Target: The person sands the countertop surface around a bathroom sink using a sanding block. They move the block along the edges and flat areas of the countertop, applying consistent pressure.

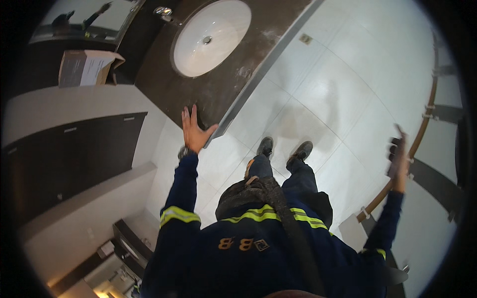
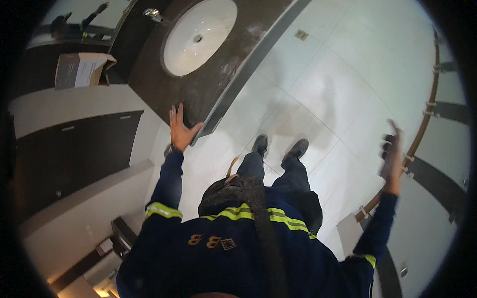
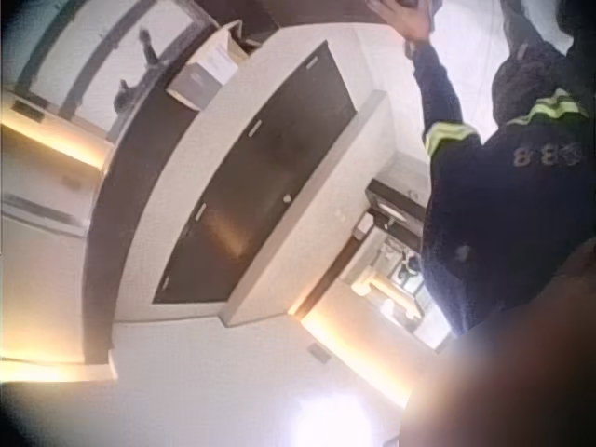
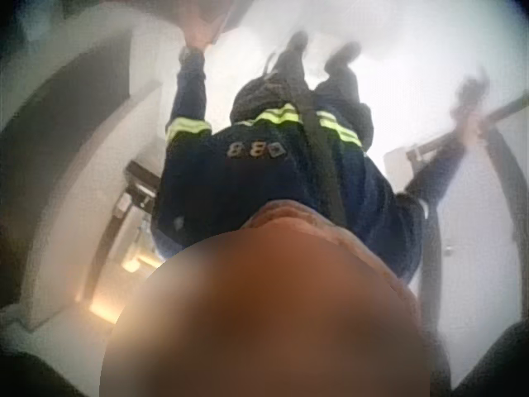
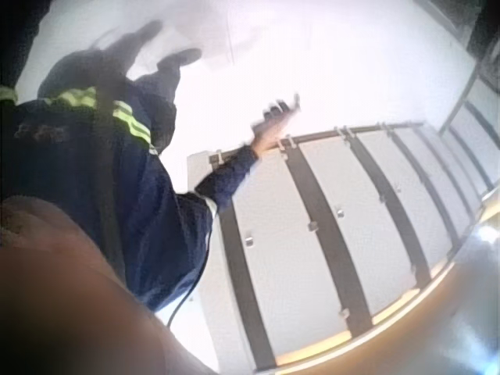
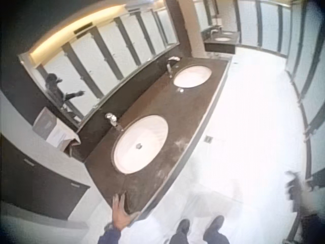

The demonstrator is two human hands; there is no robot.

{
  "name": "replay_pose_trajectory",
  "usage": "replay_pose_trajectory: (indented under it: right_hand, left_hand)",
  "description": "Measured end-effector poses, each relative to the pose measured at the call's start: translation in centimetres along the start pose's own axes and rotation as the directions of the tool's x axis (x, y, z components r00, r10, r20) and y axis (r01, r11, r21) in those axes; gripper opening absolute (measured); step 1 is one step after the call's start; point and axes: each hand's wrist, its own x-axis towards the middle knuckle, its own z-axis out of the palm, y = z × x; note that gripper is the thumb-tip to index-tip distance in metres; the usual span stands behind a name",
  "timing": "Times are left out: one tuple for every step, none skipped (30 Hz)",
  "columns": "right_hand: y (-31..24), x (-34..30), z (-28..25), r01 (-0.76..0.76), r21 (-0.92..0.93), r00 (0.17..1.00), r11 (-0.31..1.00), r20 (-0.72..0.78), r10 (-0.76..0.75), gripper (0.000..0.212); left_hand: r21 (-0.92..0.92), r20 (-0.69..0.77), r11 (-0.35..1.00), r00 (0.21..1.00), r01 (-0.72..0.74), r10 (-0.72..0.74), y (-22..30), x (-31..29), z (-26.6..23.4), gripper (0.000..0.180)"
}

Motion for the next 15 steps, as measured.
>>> replay_pose_trajectory:
  right_hand:
    - [0.2,1.9,5.4,-0.088,0.075,0.985,0.993,0.154,0.075,0.066]
    - [2.3,2.9,10.0,-0.007,0.072,0.960,0.997,0.279,-0.014,0.065]
    - [4.5,4.0,15.6,0.156,0.207,0.910,0.966,0.350,-0.222,0.062]
    - [2.6,2.9,20.4,0.147,0.206,0.837,0.967,0.495,-0.233,0.060]
    - [0.6,1.6,25.0,0.142,0.204,0.748,0.969,0.619,-0.240,0.059]
    - [-0.4,-0.2,28.3,0.355,0.287,0.654,0.890,0.604,-0.455,0.057]
    - [-3.2,-2.1,30.6,0.329,0.273,0.593,0.904,0.685,-0.422,0.058]
    - [-5.4,-3.9,32.1,0.302,0.250,0.531,0.920,0.757,-0.380,0.059]
    - [-6.3,-5.2,33.5,0.287,0.264,0.544,0.921,0.746,-0.383,0.060]
    - [-6.9,-6.0,34.4,0.272,0.276,0.561,0.922,0.733,-0.385,0.061]
    - [-7.4,-6.3,34.7,0.069,0.359,0.614,0.931,0.720,-0.324,0.056]
    - [-7.2,-6.0,34.9,-0.071,0.359,0.596,0.931,0.763,-0.249,0.051]
    - [-6.9,-5.4,34.9,-0.211,0.354,0.571,0.911,0.801,-0.179,0.046]
    - [-6.7,-4.5,34.7,-0.339,0.346,0.548,0.875,0.829,-0.115,0.041]
    - [-6.3,-3.8,34.9,-0.413,0.350,0.524,0.841,0.846,-0.095,0.031]
  left_hand:
    - [-0.019,-0.039,1.000,0.999,0.015,-0.016,0.1,-2.9,-1.1,0.108]
    - [-0.094,-0.055,0.996,0.998,0.012,-0.017,1.6,-5.2,-1.4,0.100]
    - [-0.170,-0.077,0.985,0.997,-0.004,-0.009,4.0,-6.6,-1.2,0.092]
    - [-0.210,-0.022,0.978,0.999,0.017,-0.023,6.2,-8.2,-1.7,0.079]
    - [-0.472,0.151,0.863,0.981,0.179,-0.121,8.4,-9.2,-1.8,0.066]
    - [-0.575,0.409,0.738,0.905,0.353,-0.114,11.2,-8.3,-2.5,0.049]
    - [-0.635,0.546,0.645,0.838,0.425,-0.015,11.8,-7.9,-2.2,0.041]
    - [-0.646,0.673,0.494,0.739,0.582,0.011,13.1,-7.0,-2.5,0.030]
    - [-0.679,0.663,0.467,0.746,0.567,0.057,13.5,-6.3,-1.9,0.025]
    - [-0.710,0.650,0.437,0.752,0.551,0.108,13.5,-5.6,-1.5,0.022]
    - [-0.722,0.625,0.451,0.775,0.525,0.098,13.0,-4.7,-1.3,0.020]
    - [-0.731,0.600,0.468,0.795,0.497,0.093,12.3,-3.7,-1.4,0.018]
    - [-0.738,0.576,0.486,0.813,0.468,0.092,11.7,-2.8,-1.5,0.016]
    - [-0.754,0.561,0.493,0.817,0.435,0.136,11.9,-1.6,-1.8,0.016]
    - [-0.767,0.546,0.499,0.818,0.403,0.181,12.2,-0.4,-2.3,0.016]
